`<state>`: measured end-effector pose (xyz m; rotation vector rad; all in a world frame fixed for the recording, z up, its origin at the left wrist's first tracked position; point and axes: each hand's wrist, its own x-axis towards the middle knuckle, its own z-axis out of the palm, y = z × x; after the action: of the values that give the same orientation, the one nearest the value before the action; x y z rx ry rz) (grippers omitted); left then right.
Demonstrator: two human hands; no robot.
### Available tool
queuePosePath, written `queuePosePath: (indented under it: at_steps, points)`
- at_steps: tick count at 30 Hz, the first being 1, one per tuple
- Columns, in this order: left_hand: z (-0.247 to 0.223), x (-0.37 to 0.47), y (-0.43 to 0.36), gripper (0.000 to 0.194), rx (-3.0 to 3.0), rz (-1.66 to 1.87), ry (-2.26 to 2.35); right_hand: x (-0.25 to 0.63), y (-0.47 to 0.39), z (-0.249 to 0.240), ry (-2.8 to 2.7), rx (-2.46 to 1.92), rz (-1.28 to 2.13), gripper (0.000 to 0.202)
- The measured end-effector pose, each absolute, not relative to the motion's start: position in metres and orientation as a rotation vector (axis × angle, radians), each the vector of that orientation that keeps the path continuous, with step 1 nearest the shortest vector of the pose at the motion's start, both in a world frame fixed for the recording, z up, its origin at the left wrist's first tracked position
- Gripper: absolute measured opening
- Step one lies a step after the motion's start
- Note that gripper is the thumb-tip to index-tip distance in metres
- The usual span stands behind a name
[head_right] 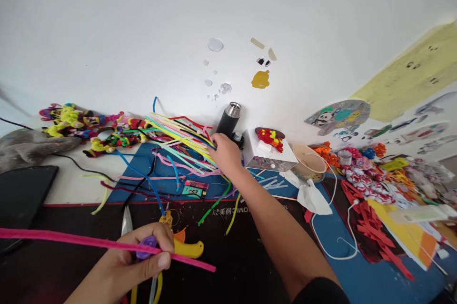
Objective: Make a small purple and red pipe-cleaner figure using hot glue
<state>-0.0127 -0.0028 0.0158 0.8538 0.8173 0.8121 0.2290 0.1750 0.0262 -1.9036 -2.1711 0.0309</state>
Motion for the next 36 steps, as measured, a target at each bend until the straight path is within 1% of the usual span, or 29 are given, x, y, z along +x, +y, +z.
queuePosePath:
  at_steps: [4,8,13,16,22,29,36]
  points:
    - [0.013,-0.014,-0.004,0.05,0.816,0.826,0.847,0.231,0.17,0.019,-2.247,-1.885,0.088,0.024]
    - [0.009,-0.016,-0.003,0.051,0.727,0.825,0.869,0.227,0.161,0.011,-2.301,-1.873,0.161,0.029]
    - [0.004,-0.017,0.0,0.051,0.699,0.819,0.842,0.23,0.157,0.012,-2.284,-1.867,0.178,0.034]
    - [0.001,-0.017,0.002,0.05,0.719,0.81,0.844,0.234,0.156,0.012,-2.271,-1.85,0.162,0.032]
    - [0.004,-0.016,0.002,0.05,0.738,0.824,0.868,0.234,0.149,-0.004,-2.331,-1.801,0.166,0.02]
    - [0.005,-0.016,0.001,0.051,0.776,0.807,0.857,0.225,0.125,-0.014,-2.416,-1.718,0.181,0.026]
    - [0.006,-0.016,-0.001,0.048,0.779,0.811,0.871,0.217,0.099,-0.024,-2.496,-1.589,0.149,0.029]
